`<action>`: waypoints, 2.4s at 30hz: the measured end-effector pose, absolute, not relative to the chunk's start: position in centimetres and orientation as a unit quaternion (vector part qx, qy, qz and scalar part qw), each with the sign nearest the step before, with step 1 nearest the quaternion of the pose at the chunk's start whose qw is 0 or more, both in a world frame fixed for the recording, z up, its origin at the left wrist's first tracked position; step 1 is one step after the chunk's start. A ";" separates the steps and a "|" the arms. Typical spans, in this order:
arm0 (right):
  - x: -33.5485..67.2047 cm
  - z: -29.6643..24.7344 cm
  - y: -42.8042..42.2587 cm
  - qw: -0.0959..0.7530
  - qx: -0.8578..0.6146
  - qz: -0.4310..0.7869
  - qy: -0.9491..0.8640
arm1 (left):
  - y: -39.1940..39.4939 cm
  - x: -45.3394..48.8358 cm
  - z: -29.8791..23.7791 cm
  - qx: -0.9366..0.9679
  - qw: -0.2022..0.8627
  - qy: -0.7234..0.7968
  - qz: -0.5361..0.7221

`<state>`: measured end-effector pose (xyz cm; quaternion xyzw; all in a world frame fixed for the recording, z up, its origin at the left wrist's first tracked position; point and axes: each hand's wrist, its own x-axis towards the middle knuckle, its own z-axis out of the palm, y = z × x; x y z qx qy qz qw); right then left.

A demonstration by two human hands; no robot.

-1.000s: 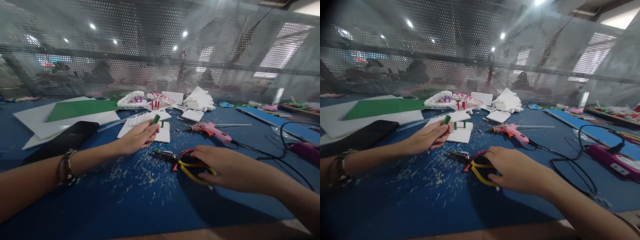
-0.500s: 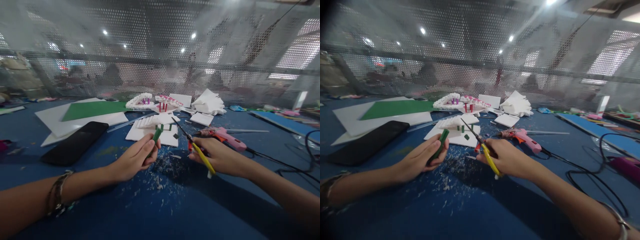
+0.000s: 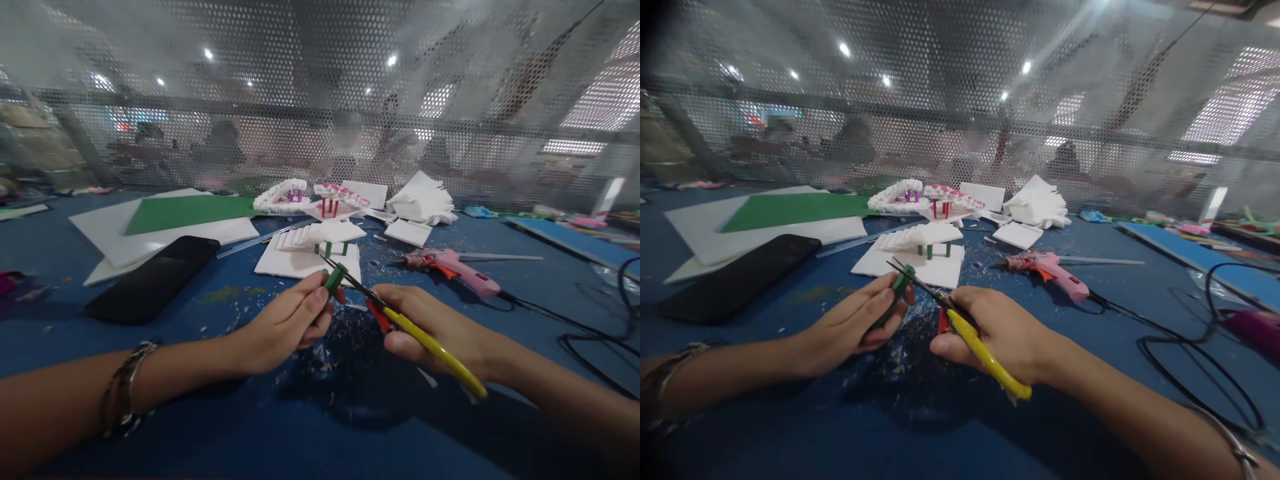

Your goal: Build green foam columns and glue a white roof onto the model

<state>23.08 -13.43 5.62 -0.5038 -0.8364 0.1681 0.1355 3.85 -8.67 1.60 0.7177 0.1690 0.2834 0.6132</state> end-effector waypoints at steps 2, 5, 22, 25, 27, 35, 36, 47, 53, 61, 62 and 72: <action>23.0 5.7 -13.5 0.135 -0.504 0.168 -0.836 | -8.7 3.8 1.6 0.725 0.607 0.158 0.285; 23.0 5.6 -13.5 0.137 -0.509 0.175 -0.831 | -8.9 3.9 1.7 0.721 0.610 0.155 0.290; 23.1 4.8 -13.5 0.139 -0.549 0.183 -0.803 | -8.7 4.1 1.4 0.689 0.645 0.180 0.277; 23.3 4.7 -13.4 0.138 -0.540 0.187 -0.809 | -8.8 4.0 1.5 0.682 0.659 0.182 0.261; 23.4 4.6 -13.4 0.133 -0.544 0.193 -0.806 | -8.7 4.1 1.6 0.672 0.673 0.187 0.246; 23.4 4.1 -13.0 0.121 -0.552 0.178 -0.806 | -8.5 4.0 1.8 0.666 0.687 0.187 0.224; 23.4 4.0 -13.0 0.122 -0.555 0.177 -0.803 | -8.4 4.0 1.8 0.666 0.686 0.188 0.224; 23.8 4.2 -12.5 0.116 -0.543 0.150 -0.818 | -8.2 3.8 1.3 0.679 0.690 0.171 0.181; 25.5 5.6 -13.0 -0.067 -0.595 0.075 -0.798 | -8.1 3.0 2.7 0.860 0.454 0.161 0.171; 24.7 8.0 -13.4 0.153 -0.536 0.101 -0.824 | -6.2 4.6 5.5 0.877 0.272 0.224 0.327; 24.2 7.8 -13.0 0.195 -0.534 0.127 -0.813 | -5.8 5.2 5.8 0.869 0.279 0.221 0.343; 23.4 3.9 -6.6 0.323 -0.562 0.151 -0.746 | 0.0 7.1 6.6 0.938 0.063 0.206 0.271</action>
